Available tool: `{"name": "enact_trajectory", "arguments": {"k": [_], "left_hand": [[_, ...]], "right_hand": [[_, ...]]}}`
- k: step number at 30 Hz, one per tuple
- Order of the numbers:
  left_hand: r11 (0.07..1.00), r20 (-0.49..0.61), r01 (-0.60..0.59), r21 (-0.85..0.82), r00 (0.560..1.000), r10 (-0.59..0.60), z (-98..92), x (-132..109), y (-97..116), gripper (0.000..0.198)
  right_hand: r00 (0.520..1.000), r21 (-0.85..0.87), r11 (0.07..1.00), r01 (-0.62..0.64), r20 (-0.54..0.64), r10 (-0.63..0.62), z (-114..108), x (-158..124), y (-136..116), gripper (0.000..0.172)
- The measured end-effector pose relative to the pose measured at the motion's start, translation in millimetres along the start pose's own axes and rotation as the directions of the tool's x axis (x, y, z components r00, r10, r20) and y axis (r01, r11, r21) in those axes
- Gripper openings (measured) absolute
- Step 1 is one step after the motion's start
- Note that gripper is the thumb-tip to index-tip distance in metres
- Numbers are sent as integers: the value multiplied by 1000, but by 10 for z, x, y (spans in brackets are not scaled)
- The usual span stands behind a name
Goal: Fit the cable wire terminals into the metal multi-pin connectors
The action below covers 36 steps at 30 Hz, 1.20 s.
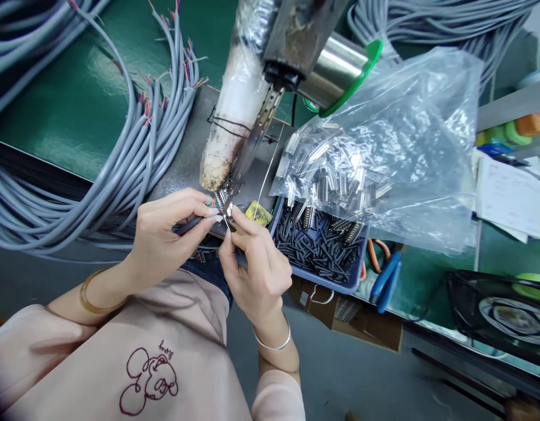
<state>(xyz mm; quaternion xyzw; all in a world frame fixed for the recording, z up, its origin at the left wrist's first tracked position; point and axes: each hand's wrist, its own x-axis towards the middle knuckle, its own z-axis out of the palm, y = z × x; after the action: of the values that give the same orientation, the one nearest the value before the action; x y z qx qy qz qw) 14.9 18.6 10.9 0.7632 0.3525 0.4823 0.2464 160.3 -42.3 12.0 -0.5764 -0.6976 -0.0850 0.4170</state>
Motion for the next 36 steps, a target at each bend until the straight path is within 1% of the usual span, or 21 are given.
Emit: {"name": "enact_trajectory", "arguments": {"k": [7,14,17,21,27,29,32,36], "left_hand": [[1000,19,9,20,1000,-9,-33,31,16,18],[995,60,96,-28,994,-94,-20,1,9,17],[991,75,125,-42,990,-121,-7,-19,-10,17],[993,49,109,-45,993,-107,-9,-12,-6,16],[998,42,60,-18,997,-59,-41,39,32,14],[998,44,54,-10,998,-54,-39,39,27,14],[996,61,83,-12,995,-82,-19,19,3,15],[994,81,111,-3,991,-110,5,-11,-22,16]], "right_hand": [[1000,-19,1000,14,3,-14,-2,29,-5,14],[997,-82,993,79,13,-78,5,7,-4,18],[995,-81,992,93,27,-91,17,3,11,19],[994,-68,992,105,19,-104,29,21,28,17],[994,-86,991,100,-38,-104,26,55,15,17],[992,-108,986,126,-20,-129,22,54,17,17],[981,-145,970,196,28,-194,26,46,33,15],[969,-139,959,246,53,-241,37,34,57,14]]}}
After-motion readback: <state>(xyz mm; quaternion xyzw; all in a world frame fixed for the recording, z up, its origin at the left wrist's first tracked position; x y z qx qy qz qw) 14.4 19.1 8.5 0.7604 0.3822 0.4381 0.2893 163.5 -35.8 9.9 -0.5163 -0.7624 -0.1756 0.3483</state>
